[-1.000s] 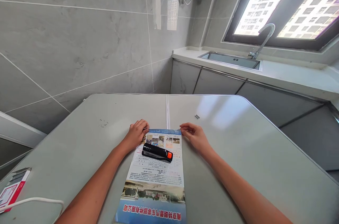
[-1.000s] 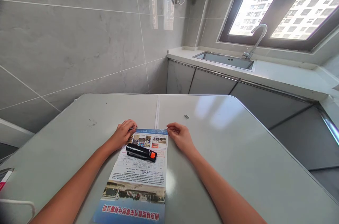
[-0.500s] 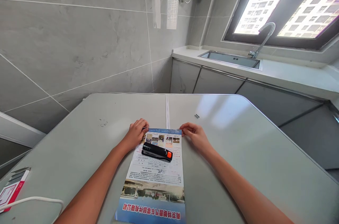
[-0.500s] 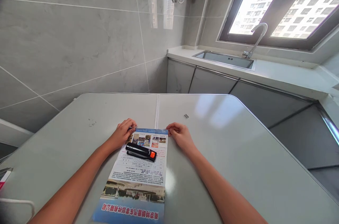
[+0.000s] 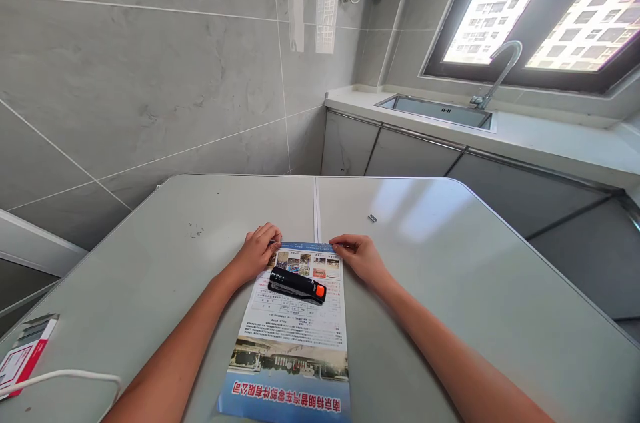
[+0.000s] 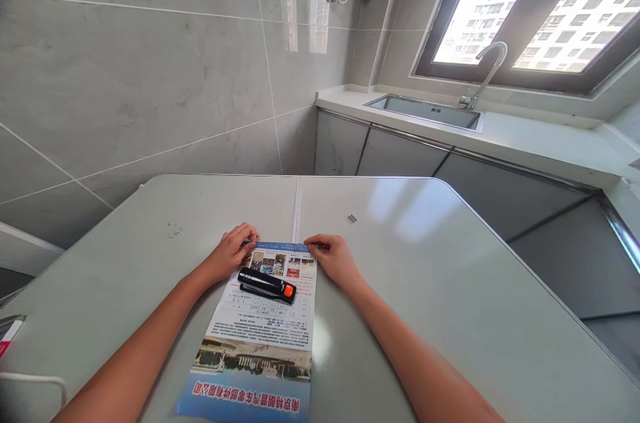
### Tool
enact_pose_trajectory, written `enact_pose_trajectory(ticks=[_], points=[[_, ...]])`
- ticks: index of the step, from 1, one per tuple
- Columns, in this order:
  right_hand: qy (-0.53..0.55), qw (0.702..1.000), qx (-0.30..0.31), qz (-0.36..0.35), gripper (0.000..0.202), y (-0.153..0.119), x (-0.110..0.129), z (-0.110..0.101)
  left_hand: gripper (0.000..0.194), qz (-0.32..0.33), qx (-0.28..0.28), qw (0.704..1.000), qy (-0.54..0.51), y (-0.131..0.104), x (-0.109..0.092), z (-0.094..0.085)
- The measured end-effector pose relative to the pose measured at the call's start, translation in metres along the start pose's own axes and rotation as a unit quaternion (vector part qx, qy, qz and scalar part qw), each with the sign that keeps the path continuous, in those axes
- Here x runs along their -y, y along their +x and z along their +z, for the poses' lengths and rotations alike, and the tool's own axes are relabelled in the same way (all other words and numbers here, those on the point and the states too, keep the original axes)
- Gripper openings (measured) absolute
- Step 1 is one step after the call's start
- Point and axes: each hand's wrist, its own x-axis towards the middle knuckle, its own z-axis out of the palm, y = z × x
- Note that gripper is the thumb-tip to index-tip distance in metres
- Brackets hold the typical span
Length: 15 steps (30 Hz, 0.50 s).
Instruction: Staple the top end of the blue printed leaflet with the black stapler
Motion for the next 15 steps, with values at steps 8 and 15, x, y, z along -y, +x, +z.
enact_pose_trajectory(ticks=[8, 15], points=[[-0.08, 0.996, 0.041, -0.02, 0.021, 0.018, 0.007, 0.011, 0.013, 0.002, 0.057, 0.998, 0.03, -0.005, 0.009, -0.012], [-0.169, 0.982, 0.075, -0.043, 0.022, 0.046, 0.019, 0.038, 0.01, -0.012, 0.069, 0.996, 0.058, -0.009, 0.023, -0.025]])
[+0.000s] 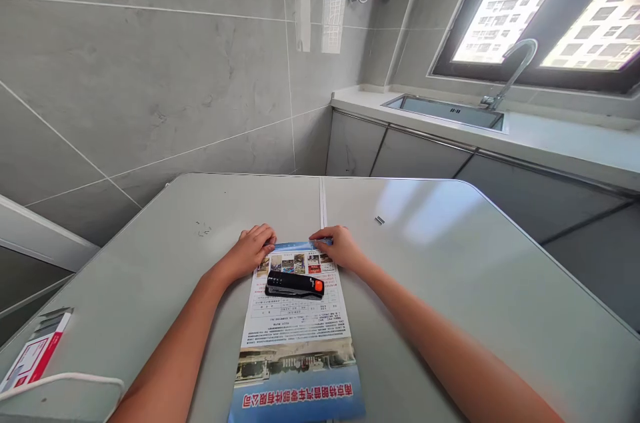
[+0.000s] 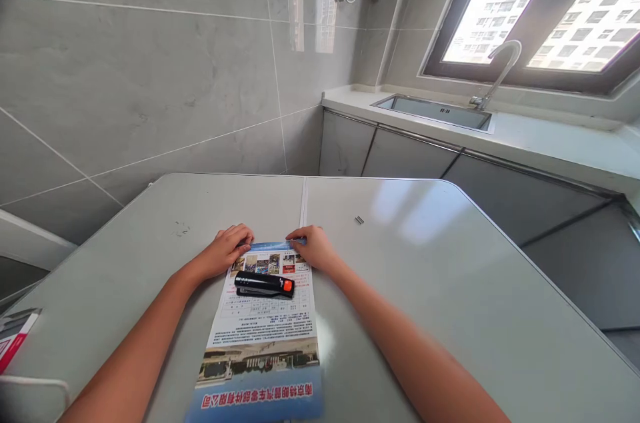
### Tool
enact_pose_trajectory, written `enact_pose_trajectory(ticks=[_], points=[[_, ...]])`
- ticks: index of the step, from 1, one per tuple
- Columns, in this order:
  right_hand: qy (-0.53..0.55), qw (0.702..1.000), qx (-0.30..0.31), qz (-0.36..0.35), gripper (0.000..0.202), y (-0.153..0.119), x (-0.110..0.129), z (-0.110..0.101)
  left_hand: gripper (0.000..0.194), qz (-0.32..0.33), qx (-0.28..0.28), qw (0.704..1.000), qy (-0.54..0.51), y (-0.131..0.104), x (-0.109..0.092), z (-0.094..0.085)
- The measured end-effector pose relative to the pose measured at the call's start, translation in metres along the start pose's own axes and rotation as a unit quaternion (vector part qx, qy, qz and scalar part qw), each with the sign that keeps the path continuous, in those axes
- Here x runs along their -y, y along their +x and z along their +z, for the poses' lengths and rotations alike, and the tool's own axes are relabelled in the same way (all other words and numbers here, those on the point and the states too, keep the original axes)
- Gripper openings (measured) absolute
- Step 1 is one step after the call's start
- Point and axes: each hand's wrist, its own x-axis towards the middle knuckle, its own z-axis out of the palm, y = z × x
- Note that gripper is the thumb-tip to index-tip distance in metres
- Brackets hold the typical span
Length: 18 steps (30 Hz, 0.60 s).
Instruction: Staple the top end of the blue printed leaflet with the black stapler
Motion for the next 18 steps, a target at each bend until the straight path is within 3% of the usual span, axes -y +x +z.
enact_pose_trajectory(ticks=[5, 9, 12, 15, 18], points=[[-0.028, 0.999, -0.018, 0.006, 0.017, 0.014, 0.004, 0.014, 0.006, -0.024, -0.033, 0.999, 0.011, -0.003, 0.018, -0.003], [-0.049, 0.997, -0.053, 0.002, 0.017, 0.014, -0.004, 0.008, 0.005, -0.04, -0.052, 0.998, 0.017, -0.004, 0.023, -0.002], [-0.103, 0.988, -0.117, -0.006, 0.02, 0.008, -0.025, -0.017, 0.007, -0.044, -0.062, 0.997, 0.019, -0.003, 0.023, 0.0], [-0.193, 0.958, -0.211, -0.013, 0.024, 0.0, -0.058, -0.054, 0.008, -0.046, -0.074, 0.996, 0.013, -0.001, 0.025, 0.004], [-0.247, 0.933, -0.259, 0.03, 0.031, -0.008, -0.091, -0.085, 0.008, -0.042, -0.085, 0.996, 0.007, 0.002, 0.03, 0.007]])
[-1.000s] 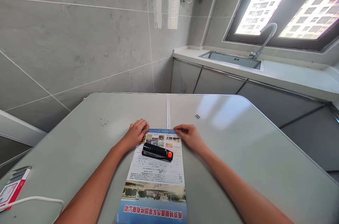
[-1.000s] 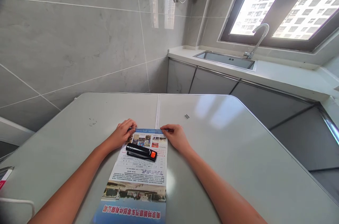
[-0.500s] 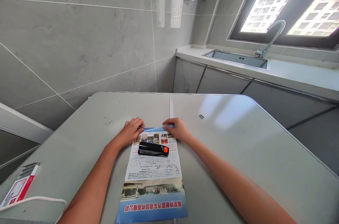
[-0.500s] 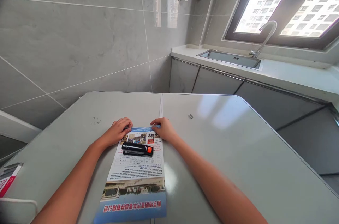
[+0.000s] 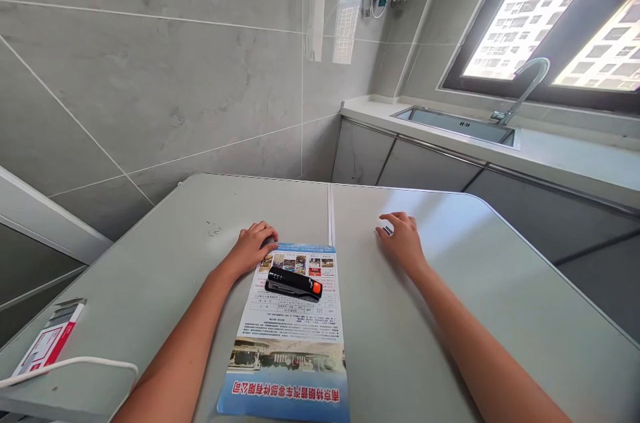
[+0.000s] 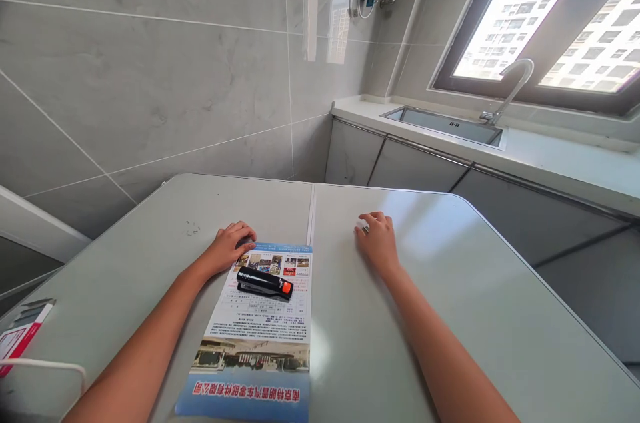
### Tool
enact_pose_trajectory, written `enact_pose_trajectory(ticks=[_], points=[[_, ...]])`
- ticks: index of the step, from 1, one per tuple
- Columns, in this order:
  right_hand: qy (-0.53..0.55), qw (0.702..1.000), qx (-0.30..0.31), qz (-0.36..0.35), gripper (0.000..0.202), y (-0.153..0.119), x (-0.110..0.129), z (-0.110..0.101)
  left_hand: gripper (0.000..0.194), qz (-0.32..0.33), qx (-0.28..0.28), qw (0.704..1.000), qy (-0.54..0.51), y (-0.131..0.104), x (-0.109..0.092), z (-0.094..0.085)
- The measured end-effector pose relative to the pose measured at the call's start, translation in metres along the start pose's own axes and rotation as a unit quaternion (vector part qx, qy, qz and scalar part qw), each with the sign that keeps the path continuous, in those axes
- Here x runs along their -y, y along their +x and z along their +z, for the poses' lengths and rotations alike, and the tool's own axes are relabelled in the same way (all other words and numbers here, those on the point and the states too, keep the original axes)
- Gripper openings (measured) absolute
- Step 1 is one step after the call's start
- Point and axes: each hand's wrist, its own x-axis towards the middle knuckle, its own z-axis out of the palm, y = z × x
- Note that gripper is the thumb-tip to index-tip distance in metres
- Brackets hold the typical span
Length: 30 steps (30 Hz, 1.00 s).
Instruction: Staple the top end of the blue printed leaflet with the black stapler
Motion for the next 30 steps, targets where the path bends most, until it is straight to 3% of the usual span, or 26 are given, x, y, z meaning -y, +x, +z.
enact_pose_trajectory(ticks=[4, 9, 14, 18, 22, 26, 30], points=[[-0.015, 0.998, 0.043, 0.037, 0.026, 0.005, -0.032, -0.005, 0.009, -0.003, -0.025, 1.0, -0.006, 0.002, 0.004, 0.004], [0.022, 0.997, 0.055, 0.045, 0.021, 0.007, -0.024, -0.006, 0.007, -0.013, -0.027, 0.999, -0.024, 0.002, 0.002, 0.004], [0.086, 0.994, 0.069, 0.004, 0.023, 0.014, 0.036, 0.014, 0.022, -0.026, -0.069, 0.994, -0.085, 0.005, 0.005, 0.007], [0.134, 0.982, 0.114, -0.071, 0.021, 0.024, 0.113, 0.054, 0.028, -0.041, -0.112, 0.983, -0.137, 0.008, 0.011, 0.009], [0.146, 0.971, 0.142, -0.124, 0.019, 0.036, 0.175, 0.09, 0.026, -0.032, -0.108, 0.984, -0.135, 0.009, 0.013, 0.01], [0.135, 0.963, 0.162, -0.17, 0.021, 0.039, 0.203, 0.108, 0.027, -0.03, -0.091, 0.99, -0.106, 0.009, 0.011, 0.009], [0.12, 0.958, 0.172, -0.197, 0.027, 0.038, 0.207, 0.109, 0.026, -0.032, -0.068, 0.995, -0.061, 0.009, 0.007, 0.008]])
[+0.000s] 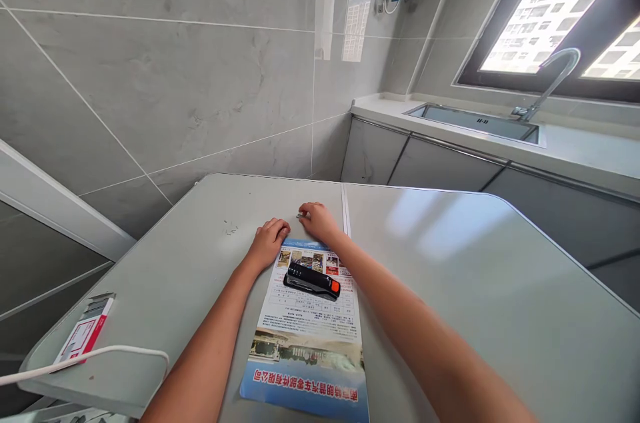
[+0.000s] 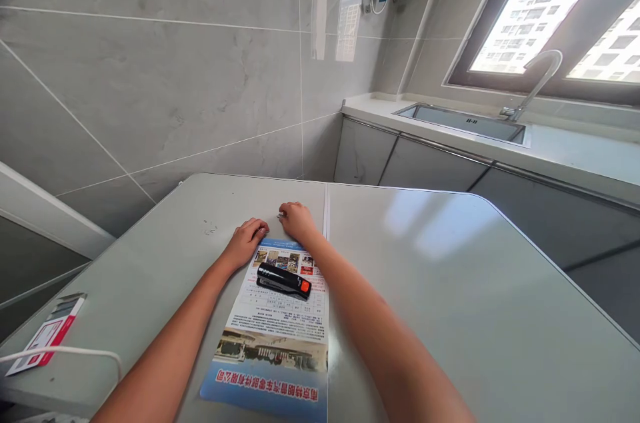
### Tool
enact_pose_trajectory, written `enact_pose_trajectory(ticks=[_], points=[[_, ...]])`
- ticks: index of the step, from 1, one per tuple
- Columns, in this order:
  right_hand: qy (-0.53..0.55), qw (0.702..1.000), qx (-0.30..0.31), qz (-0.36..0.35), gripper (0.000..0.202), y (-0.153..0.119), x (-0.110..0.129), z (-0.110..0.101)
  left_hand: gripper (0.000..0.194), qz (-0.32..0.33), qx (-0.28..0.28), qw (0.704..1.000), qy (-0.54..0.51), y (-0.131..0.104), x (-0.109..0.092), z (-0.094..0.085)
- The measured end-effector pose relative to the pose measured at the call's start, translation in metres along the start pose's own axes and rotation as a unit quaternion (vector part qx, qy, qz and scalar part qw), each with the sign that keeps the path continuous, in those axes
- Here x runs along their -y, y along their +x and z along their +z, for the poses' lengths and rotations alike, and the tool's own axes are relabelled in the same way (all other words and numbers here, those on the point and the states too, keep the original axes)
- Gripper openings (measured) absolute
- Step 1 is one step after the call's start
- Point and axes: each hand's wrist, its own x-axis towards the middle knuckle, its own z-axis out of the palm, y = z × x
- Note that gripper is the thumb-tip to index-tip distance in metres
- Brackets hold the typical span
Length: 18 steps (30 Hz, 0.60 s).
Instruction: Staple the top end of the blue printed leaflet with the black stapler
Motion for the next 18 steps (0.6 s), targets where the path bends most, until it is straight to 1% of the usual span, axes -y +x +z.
enact_pose_trajectory(ticks=[2, 4, 5, 7, 10, 13, 15, 18], points=[[-0.009, 1.0, -0.007, 0.004, 0.026, -0.002, -0.006, -0.006, 0.025, -0.003, 0.004, 1.0, 0.017, 0.0, -0.002, 0.0], [-0.022, 0.999, -0.023, 0.024, 0.018, -0.009, -0.02, -0.018, 0.024, -0.005, 0.004, 1.0, 0.029, -0.001, -0.003, 0.001], [-0.031, 0.998, -0.033, 0.042, 0.016, -0.015, -0.031, -0.026, 0.023, -0.004, 0.003, 0.999, 0.033, -0.002, -0.003, 0.001], [-0.052, 0.993, -0.058, 0.084, 0.022, -0.034, -0.058, -0.046, 0.022, -0.001, 0.002, 0.999, 0.041, -0.003, -0.004, 0.002], [-0.09, 0.979, -0.094, 0.156, 0.023, -0.079, -0.108, -0.083, 0.022, 0.004, 0.002, 0.999, 0.053, -0.004, -0.004, 0.004], [-0.119, 0.968, -0.108, 0.191, 0.021, -0.135, -0.153, -0.121, 0.022, 0.007, 0.004, 0.998, 0.06, -0.004, -0.005, 0.004], [-0.134, 0.964, -0.109, 0.201, 0.02, -0.172, -0.174, -0.14, 0.021, 0.007, 0.006, 0.998, 0.062, -0.004, -0.005, 0.004], [-0.181, 0.955, -0.116, 0.204, 0.019, -0.216, -0.192, -0.155, 0.02, 0.006, 0.008, 0.998, 0.069, -0.004, -0.006, 0.002]])
